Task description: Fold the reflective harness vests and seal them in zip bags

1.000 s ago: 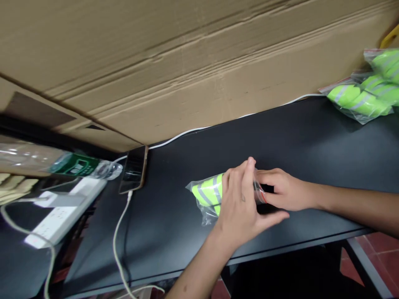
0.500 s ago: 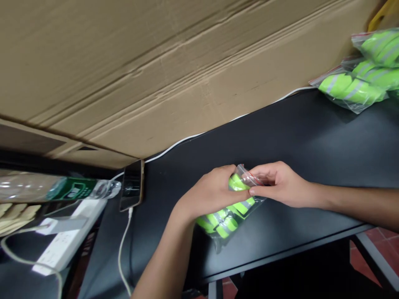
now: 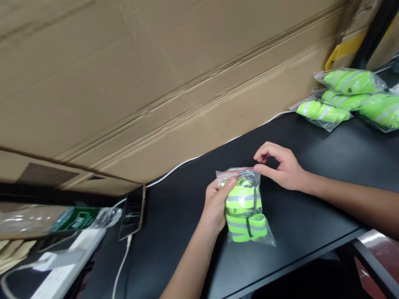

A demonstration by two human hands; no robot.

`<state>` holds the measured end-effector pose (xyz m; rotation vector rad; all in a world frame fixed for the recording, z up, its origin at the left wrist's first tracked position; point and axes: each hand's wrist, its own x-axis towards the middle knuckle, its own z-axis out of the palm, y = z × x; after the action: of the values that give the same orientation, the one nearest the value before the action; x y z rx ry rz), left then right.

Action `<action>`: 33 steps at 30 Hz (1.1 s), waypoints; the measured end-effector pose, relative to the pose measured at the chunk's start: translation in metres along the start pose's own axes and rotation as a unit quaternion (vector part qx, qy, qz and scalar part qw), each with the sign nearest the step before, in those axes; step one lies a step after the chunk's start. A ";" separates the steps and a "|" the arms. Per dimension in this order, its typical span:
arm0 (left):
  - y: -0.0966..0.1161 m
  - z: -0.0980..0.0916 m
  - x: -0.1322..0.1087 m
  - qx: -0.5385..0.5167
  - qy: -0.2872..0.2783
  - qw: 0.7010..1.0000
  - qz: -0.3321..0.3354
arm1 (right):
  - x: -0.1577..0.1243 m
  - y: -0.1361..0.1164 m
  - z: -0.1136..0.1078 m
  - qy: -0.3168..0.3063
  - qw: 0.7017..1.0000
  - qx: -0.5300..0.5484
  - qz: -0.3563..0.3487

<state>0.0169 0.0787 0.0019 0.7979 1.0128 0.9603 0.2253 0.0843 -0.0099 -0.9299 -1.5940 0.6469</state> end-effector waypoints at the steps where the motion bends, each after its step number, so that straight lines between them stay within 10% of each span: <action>1: -0.003 0.001 0.000 -0.017 0.022 1.000 0.000 | -0.002 0.003 0.001 -0.018 0.998 0.032 0.052; 9: -0.008 0.006 -0.007 -0.035 0.090 0.994 0.058 | -0.013 -0.002 0.017 -0.055 0.943 0.240 0.224; 20: -0.011 -0.001 -0.018 0.033 0.079 0.976 0.200 | -0.009 -0.026 0.013 0.032 0.971 0.179 0.155; 33: 0.000 0.010 -0.032 0.108 0.085 0.953 0.271 | -0.008 -0.028 0.003 -0.026 0.985 0.122 0.118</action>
<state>0.0192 0.0479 0.0157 1.2310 1.0822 1.4206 0.2168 0.0623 0.0079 -0.9302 -1.4229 1.0159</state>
